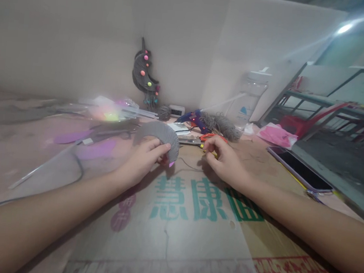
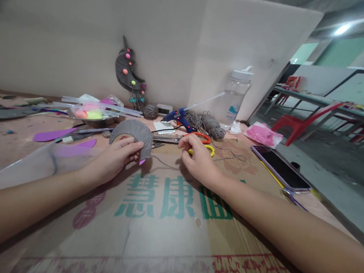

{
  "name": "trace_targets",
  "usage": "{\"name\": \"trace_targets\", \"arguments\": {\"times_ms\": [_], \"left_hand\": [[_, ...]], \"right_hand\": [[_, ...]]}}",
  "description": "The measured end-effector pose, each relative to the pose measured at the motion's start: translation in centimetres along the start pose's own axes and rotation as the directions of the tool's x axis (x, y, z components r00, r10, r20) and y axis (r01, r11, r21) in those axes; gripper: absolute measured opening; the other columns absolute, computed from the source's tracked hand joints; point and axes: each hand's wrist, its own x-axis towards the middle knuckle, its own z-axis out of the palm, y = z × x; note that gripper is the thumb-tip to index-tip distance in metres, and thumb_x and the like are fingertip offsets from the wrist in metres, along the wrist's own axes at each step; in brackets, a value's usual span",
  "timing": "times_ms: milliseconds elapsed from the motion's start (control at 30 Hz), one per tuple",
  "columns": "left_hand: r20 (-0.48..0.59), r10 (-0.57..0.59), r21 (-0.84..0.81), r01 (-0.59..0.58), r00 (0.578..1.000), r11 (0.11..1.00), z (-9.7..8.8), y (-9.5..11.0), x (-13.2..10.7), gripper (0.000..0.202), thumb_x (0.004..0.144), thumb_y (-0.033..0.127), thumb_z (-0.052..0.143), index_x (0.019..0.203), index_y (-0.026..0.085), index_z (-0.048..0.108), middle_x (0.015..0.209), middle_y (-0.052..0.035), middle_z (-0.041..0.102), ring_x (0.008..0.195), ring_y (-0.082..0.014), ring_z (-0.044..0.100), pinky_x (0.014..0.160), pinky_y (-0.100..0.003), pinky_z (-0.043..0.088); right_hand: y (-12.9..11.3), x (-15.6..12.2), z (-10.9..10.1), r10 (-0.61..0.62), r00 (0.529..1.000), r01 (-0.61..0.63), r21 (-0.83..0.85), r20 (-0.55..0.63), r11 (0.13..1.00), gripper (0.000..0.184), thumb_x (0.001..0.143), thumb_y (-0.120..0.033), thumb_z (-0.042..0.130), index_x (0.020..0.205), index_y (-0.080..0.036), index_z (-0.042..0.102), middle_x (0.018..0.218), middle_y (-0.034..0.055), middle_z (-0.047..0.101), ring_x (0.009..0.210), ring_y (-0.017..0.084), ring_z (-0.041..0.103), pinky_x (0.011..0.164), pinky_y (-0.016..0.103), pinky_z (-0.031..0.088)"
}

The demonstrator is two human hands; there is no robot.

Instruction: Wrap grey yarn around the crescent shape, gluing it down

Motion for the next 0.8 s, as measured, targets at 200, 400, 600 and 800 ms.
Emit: {"name": "trace_targets", "arguments": {"times_ms": [200, 400, 600, 800], "left_hand": [[0.009, 0.031, 0.042, -0.032, 0.999, 0.999, 0.00, 0.21, -0.15, 0.033, 0.078, 0.041, 0.065, 0.059, 0.019, 0.050, 0.059, -0.0004, 0.057, 0.058, -0.0134, 0.053, 0.056, -0.025, 0.039], [0.006, 0.058, 0.126, -0.059, 0.998, 0.990, 0.20, 0.83, -0.57, 0.034, 0.080, 0.041, 0.063, 0.057, 0.019, 0.052, 0.059, -0.0002, 0.056, 0.059, -0.0139, 0.051, 0.057, -0.026, 0.037], [0.011, 0.073, 0.175, -0.074, 0.997, 0.982, 0.21, 0.82, -0.61, 0.034, 0.083, 0.042, 0.060, 0.059, 0.019, 0.052, 0.062, 0.0000, 0.056, 0.063, -0.0145, 0.052, 0.061, -0.026, 0.039], [0.032, 0.063, 0.161, -0.067, 0.998, 0.985, 0.02, 0.48, -0.46, 0.034, 0.083, 0.044, 0.061, 0.061, 0.019, 0.054, 0.063, -0.0002, 0.056, 0.062, -0.0143, 0.052, 0.059, -0.026, 0.039]], "right_hand": [[-0.24, -0.16, -0.08, -0.025, 0.999, 0.026, -0.032, 0.034, 0.999, 0.025, 0.072, -0.001, 0.041, 0.084, -0.022, 0.048, 0.079, 0.0008, 0.050, 0.071, 0.017, 0.048, 0.066, 0.029, 0.038], [-0.41, -0.30, -0.11, -0.035, 0.998, 0.037, -0.035, 0.052, 0.999, 0.028, 0.070, 0.002, 0.038, 0.083, -0.022, 0.046, 0.078, 0.0003, 0.047, 0.069, 0.016, 0.046, 0.064, 0.029, 0.037], [-0.36, -0.42, 0.12, -0.028, 0.999, 0.027, 0.032, 0.041, 0.999, 0.020, 0.081, -0.005, 0.044, 0.091, -0.021, 0.050, 0.084, 0.0018, 0.050, 0.072, 0.016, 0.049, 0.065, 0.030, 0.040], [-0.98, -0.42, 0.03, 0.130, 0.983, -0.160, 0.259, 0.129, 0.953, 0.013, 0.089, -0.029, 0.055, 0.097, -0.019, 0.059, 0.077, 0.0003, 0.061, 0.065, 0.014, 0.055, 0.061, 0.029, 0.046]]}}
